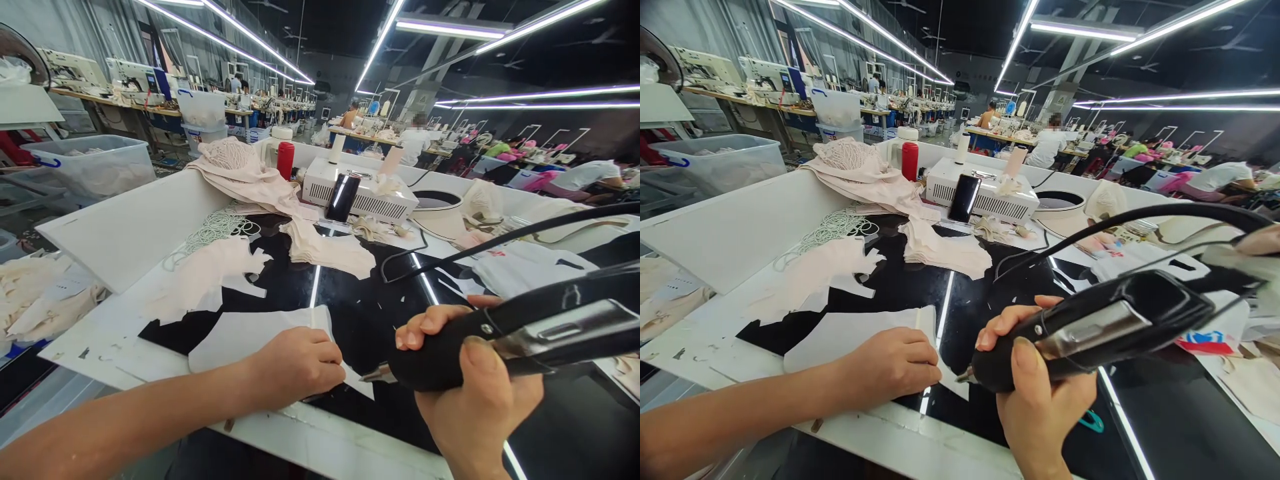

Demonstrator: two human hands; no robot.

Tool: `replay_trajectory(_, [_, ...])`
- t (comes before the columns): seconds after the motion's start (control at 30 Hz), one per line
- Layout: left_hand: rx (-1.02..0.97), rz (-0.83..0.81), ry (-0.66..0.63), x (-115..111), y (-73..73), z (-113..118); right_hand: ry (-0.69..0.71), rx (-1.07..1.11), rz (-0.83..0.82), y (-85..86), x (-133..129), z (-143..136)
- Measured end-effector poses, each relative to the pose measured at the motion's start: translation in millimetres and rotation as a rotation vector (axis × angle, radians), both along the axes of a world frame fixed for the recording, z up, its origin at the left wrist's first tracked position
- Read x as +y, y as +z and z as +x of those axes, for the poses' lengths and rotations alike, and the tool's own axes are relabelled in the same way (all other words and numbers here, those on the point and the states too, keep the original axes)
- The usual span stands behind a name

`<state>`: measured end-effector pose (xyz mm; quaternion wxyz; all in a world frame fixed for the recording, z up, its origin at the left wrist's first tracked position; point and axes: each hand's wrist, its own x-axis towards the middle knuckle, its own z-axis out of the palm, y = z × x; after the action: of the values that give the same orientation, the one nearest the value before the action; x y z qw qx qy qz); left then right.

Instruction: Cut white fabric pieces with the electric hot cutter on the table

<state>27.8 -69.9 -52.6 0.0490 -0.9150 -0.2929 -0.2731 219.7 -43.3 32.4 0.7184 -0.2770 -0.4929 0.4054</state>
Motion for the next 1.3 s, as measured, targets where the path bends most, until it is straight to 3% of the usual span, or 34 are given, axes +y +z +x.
replay_trajectory(0.23, [0.005, -0.016, 0.004, -0.9, 0.7, 0.3, 0.077, 0.005, -0.001, -6.0, -6.4, -6.9])
replay_trajectory(1.0, [-0.015, -0.026, 0.003, -1.2, 1.1, 0.3, -0.011, -0.036, 0.004, -6.3, -8.2, 4.0])
replay_trajectory(1.17, [-0.178, -0.216, 0.03, -0.5, 13.5, -17.3, -0.023, -0.048, 0.017, -9.5, -1.0, 10.0])
replay_trajectory(1.3, [-0.095, -0.229, 0.074, 2.7, 18.2, -38.1, -0.054, -0.033, -0.018, -12.9, 12.2, 15.7])
